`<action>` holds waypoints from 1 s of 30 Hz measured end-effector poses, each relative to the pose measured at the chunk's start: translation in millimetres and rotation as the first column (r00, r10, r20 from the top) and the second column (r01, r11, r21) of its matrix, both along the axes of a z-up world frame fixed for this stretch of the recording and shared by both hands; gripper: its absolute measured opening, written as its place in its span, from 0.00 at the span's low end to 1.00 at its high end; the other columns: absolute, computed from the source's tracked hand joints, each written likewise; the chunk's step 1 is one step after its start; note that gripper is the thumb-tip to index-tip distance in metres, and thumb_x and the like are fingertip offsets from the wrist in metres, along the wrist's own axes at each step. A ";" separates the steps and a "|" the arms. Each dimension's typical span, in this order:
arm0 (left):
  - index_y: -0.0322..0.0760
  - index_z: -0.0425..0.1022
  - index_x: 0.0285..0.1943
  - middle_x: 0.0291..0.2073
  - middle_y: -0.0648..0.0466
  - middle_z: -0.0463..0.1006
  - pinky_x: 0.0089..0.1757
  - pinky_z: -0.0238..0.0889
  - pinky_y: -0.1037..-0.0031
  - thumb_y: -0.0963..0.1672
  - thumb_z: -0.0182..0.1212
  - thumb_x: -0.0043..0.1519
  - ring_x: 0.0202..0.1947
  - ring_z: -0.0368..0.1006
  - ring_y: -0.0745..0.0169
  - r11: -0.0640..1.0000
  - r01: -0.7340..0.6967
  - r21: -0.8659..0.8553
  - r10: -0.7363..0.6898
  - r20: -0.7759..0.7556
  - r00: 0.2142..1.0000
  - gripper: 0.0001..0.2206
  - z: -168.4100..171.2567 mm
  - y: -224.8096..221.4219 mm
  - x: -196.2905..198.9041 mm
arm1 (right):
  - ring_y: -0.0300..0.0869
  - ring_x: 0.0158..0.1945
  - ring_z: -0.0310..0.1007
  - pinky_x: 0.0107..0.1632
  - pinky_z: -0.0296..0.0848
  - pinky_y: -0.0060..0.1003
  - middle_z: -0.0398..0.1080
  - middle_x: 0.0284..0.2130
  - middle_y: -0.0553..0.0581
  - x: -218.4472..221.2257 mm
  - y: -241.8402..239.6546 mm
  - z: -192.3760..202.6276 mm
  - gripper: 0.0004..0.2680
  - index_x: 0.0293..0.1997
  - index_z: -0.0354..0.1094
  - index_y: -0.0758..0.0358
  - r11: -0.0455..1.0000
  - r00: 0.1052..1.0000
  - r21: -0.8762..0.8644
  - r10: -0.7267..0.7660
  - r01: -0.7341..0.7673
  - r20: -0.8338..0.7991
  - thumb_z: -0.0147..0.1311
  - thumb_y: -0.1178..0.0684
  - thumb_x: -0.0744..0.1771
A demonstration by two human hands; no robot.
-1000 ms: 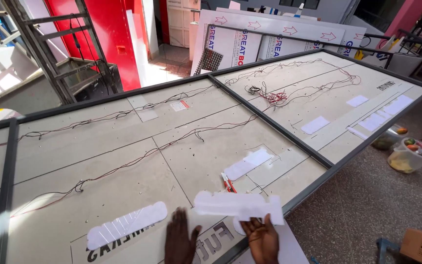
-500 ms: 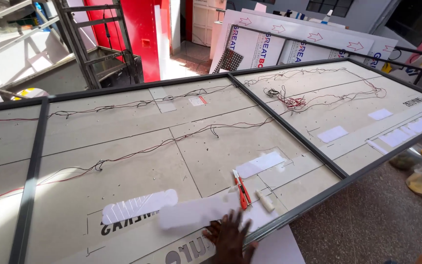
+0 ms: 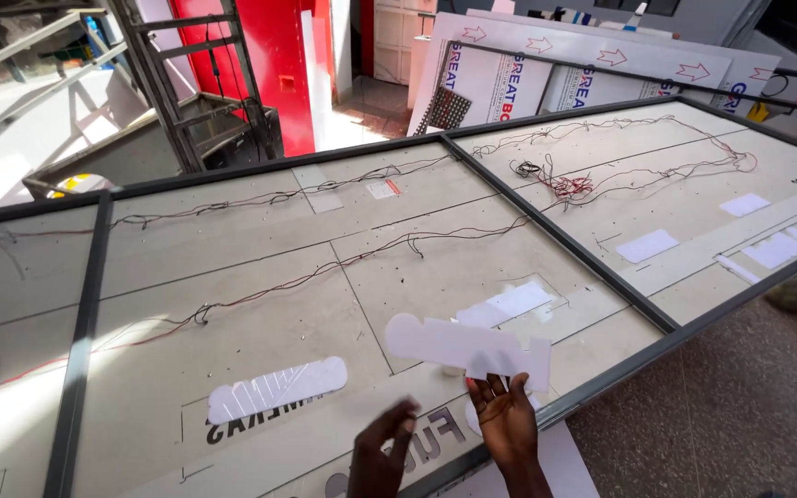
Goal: Cutting out vinyl letters and trimming a large printed sign using a utility knife in a sign shop.
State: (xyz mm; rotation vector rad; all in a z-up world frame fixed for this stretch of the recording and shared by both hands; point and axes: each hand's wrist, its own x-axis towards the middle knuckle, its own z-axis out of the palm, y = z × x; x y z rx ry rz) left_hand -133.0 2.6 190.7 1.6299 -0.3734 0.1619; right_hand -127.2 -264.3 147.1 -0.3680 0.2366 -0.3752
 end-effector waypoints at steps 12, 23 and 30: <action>0.26 0.59 0.87 0.89 0.38 0.51 0.80 0.37 0.54 0.53 0.59 0.74 0.89 0.43 0.40 0.619 -0.463 0.634 -0.231 0.711 0.664 0.36 -6.5 -54.6 9.8 | 0.29 0.41 0.79 0.26 0.64 0.14 0.80 0.42 0.49 -7.7 61.8 -25.0 0.21 0.67 0.75 0.56 0.957 0.951 0.085 0.285 -0.276 -0.121 0.56 0.33 0.73; 0.42 0.54 0.91 0.90 0.50 0.52 0.78 0.42 0.56 0.60 0.60 0.71 0.89 0.46 0.47 0.558 -0.488 0.671 -0.132 0.653 0.746 0.42 -6.2 -7.1 10.0 | 0.67 0.48 0.83 0.57 0.80 0.61 0.82 0.40 0.65 -37.1 65.2 -33.0 0.21 0.44 0.76 0.70 0.986 0.968 -0.024 0.157 -0.165 -0.197 0.53 0.34 0.74; 0.44 0.54 0.91 0.90 0.51 0.52 0.73 0.54 0.52 0.57 0.43 0.78 0.88 0.49 0.45 0.611 -0.473 0.636 0.195 0.458 0.867 0.33 -33.7 35.5 22.3 | 0.64 0.44 0.85 0.63 0.82 0.75 0.82 0.38 0.69 -60.9 52.3 -50.1 0.14 0.41 0.74 0.62 0.990 0.983 -0.133 0.014 -0.040 -0.185 0.54 0.41 0.75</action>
